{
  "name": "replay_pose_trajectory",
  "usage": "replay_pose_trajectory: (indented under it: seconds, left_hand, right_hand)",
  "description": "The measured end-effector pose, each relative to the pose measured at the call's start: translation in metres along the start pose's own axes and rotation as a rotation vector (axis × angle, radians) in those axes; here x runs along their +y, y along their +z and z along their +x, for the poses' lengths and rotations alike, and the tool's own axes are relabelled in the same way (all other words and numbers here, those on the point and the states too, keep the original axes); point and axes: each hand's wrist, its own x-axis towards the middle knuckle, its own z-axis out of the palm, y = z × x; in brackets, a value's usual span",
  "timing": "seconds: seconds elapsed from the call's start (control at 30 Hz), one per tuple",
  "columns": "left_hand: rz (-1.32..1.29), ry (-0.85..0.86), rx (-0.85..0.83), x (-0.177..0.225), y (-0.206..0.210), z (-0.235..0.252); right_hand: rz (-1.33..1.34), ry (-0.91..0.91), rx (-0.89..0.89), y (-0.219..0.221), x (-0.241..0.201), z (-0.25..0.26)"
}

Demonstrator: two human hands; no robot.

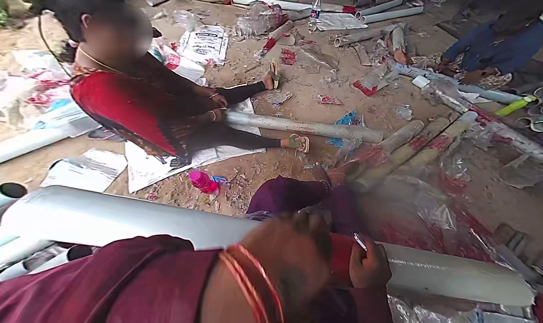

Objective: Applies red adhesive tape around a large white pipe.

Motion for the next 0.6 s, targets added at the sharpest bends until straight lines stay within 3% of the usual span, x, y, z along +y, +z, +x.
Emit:
replay_pose_trajectory:
  seconds: [0.13, 0.2, 0.27, 0.47, 0.53, 0.6]
  left_hand:
    - [0.032, -0.671, -0.141, -0.173, 0.030, 0.034]
    - [-0.099, -0.847, -0.233, -0.224, 0.056, 0.026]
    - [-0.229, -0.885, -0.262, -0.244, 0.074, 0.019]
    - [-0.253, -0.804, -0.131, -0.239, 0.071, 0.029]
    - [-0.124, -0.887, -0.198, -0.243, 0.070, 0.034]
    - [-0.132, -0.961, -0.151, -0.250, 0.072, 0.034]
  right_hand:
    - [0.027, 0.008, -0.055, -0.001, 0.000, 0.000]
    - [0.047, 0.025, -0.129, -0.005, 0.000, 0.002]
    - [0.033, 0.031, -0.147, -0.005, 0.001, 0.002]
    - [0.028, 0.069, -0.160, -0.003, -0.009, 0.005]
    - [0.021, 0.070, -0.162, -0.004, -0.011, 0.006]
    - [0.005, 0.054, -0.148, -0.002, -0.009, 0.006]
